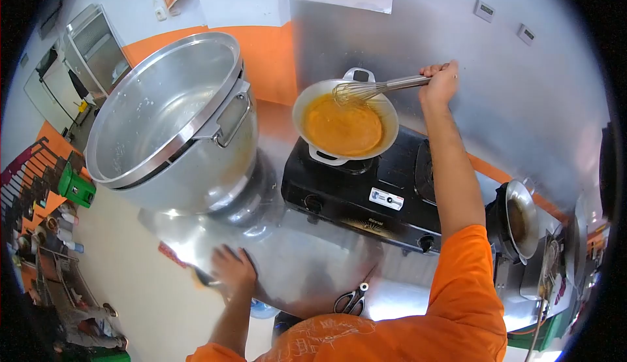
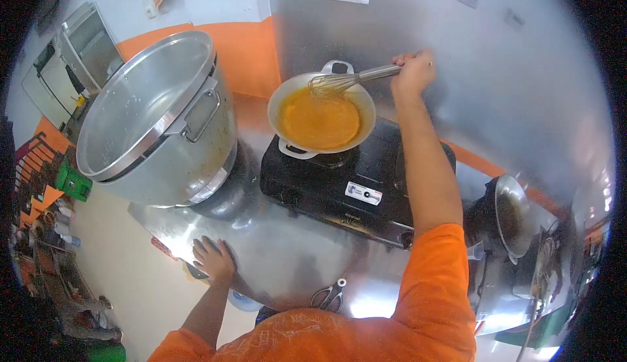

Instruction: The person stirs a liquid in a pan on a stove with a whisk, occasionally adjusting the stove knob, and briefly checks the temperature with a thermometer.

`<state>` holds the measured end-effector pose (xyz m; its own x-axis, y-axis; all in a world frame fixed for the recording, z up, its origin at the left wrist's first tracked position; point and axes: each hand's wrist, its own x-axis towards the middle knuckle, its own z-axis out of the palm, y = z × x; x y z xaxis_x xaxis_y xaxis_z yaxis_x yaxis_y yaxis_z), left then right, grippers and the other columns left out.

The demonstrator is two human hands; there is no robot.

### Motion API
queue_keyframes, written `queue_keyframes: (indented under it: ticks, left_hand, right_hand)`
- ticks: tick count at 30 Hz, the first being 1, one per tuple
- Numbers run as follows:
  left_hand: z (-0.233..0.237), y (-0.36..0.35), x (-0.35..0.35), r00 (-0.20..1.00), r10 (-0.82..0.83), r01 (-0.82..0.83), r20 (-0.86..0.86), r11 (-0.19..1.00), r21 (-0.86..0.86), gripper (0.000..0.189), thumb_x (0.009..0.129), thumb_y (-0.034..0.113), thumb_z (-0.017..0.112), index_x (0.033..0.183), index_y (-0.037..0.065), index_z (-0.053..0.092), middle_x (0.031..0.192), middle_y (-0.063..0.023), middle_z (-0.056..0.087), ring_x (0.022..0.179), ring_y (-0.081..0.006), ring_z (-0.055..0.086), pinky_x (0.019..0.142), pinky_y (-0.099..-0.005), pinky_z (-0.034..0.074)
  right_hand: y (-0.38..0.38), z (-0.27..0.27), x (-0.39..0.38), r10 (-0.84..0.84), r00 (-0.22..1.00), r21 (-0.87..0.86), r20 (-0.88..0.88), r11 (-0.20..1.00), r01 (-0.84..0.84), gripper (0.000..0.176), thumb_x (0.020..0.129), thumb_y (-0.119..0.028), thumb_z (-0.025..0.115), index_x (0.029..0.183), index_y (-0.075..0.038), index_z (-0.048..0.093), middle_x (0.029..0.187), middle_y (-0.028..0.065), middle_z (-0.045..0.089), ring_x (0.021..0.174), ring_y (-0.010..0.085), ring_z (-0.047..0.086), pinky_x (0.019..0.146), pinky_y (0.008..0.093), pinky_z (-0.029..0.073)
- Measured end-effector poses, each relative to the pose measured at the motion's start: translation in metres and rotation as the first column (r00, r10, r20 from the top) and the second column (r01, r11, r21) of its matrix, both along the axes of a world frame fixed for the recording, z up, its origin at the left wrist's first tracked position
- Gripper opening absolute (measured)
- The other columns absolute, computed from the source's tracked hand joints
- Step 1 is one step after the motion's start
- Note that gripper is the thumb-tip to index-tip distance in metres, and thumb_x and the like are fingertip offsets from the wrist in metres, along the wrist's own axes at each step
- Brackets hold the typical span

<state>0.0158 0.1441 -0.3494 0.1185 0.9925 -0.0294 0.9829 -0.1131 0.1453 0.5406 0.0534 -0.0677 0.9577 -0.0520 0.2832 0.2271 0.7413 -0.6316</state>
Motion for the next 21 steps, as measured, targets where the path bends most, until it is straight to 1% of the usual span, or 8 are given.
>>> queue_keyframes:
  ticks: [2, 6, 9, 12, 17, 20, 21]
  left_hand:
    - [-0.008, 0.0, -0.001, 1.0, -0.002, 0.003, -0.019, 0.998, 0.07, 0.062, 0.1, 0.047, 0.036, 0.147, 0.005, 0.037, 0.153, -0.019, 0.03, 0.142, -0.0339, 0.025, 0.11, -0.0635, 0.022]
    - [-0.002, -0.001, 0.001, 0.999, -0.004, 0.006, -0.038, 0.998, 0.054, 0.063, 0.1, 0.047, 0.035, 0.147, 0.005, 0.037, 0.153, -0.0183, 0.03, 0.142, -0.0331, 0.026, 0.111, -0.0609, 0.021]
    - [-0.002, 0.0, 0.003, 0.999, 0.011, -0.009, -0.049, 0.999, 0.05, 0.063, 0.1, 0.048, 0.036, 0.147, 0.006, 0.037, 0.153, -0.0182, 0.03, 0.142, -0.0325, 0.026, 0.111, -0.0593, 0.021]
    - [0.0, 0.002, 0.004, 0.998, 0.02, -0.018, -0.052, 0.999, 0.039, 0.063, 0.099, 0.048, 0.036, 0.147, 0.006, 0.037, 0.153, -0.0181, 0.03, 0.142, -0.0321, 0.026, 0.111, -0.0586, 0.021]
    - [-0.005, 0.003, 0.001, 0.998, 0.029, -0.027, -0.062, 0.999, 0.038, 0.063, 0.099, 0.049, 0.037, 0.147, 0.007, 0.038, 0.153, -0.0177, 0.03, 0.142, -0.032, 0.026, 0.111, -0.0581, 0.022]
    - [0.0, 0.003, 0.001, 1.0, 0.025, -0.024, 0.015, 0.998, -0.055, 0.065, 0.099, 0.047, 0.037, 0.148, 0.005, 0.032, 0.157, -0.0181, 0.02, 0.146, -0.0362, 0.017, 0.112, -0.0639, 0.015]
    - [0.001, 0.003, 0.001, 1.0, 0.026, -0.025, 0.015, 0.998, -0.055, 0.065, 0.099, 0.047, 0.037, 0.148, 0.005, 0.032, 0.157, -0.0181, 0.02, 0.145, -0.0363, 0.017, 0.112, -0.064, 0.015]
  right_hand:
    - [-0.007, 0.01, -0.007, -0.009, 1.0, 0.005, 0.016, 1.0, 0.009, 0.029, 0.097, -0.023, 0.039, 0.071, -0.01, 0.036, 0.057, 0.0036, 0.035, 0.05, 0.019, 0.037, 0.055, 0.0401, 0.042]
    - [-0.013, 0.015, -0.005, -0.035, 0.997, -0.051, 0.066, 0.998, 0.038, 0.034, 0.099, -0.026, 0.04, 0.069, -0.01, 0.035, 0.055, 0.0034, 0.034, 0.048, 0.0186, 0.037, 0.053, 0.0391, 0.041]
    - [-0.008, 0.003, -0.007, -0.082, 0.988, -0.18, 0.133, 0.978, 0.105, 0.038, 0.101, -0.028, 0.04, 0.068, -0.011, 0.034, 0.053, 0.0034, 0.034, 0.046, 0.0182, 0.036, 0.049, 0.0378, 0.04]
    - [-0.004, -0.016, -0.003, -0.043, 0.989, -0.187, 0.142, 0.98, 0.069, 0.04, 0.101, -0.028, 0.04, 0.066, -0.011, 0.034, 0.051, 0.0034, 0.034, 0.044, 0.0178, 0.036, 0.047, 0.0371, 0.04]
    - [0.002, -0.047, 0.004, -0.003, 1.0, -0.141, 0.006, 0.99, 0.004, 0.042, 0.103, -0.032, 0.039, 0.067, -0.01, 0.034, 0.052, 0.0044, 0.035, 0.044, 0.0181, 0.038, 0.047, 0.0381, 0.041]
    - [0.006, -0.052, -0.002, 0.002, 0.999, -0.135, -0.049, 0.991, -0.009, 0.041, 0.102, -0.033, 0.038, 0.07, -0.009, 0.036, 0.054, 0.0055, 0.037, 0.045, 0.0187, 0.039, 0.047, 0.0387, 0.042]
    - [0.008, -0.053, -0.005, 0.002, 0.998, -0.139, -0.061, 0.99, -0.011, 0.04, 0.102, -0.033, 0.038, 0.07, -0.009, 0.036, 0.054, 0.0059, 0.038, 0.046, 0.019, 0.04, 0.048, 0.0389, 0.043]
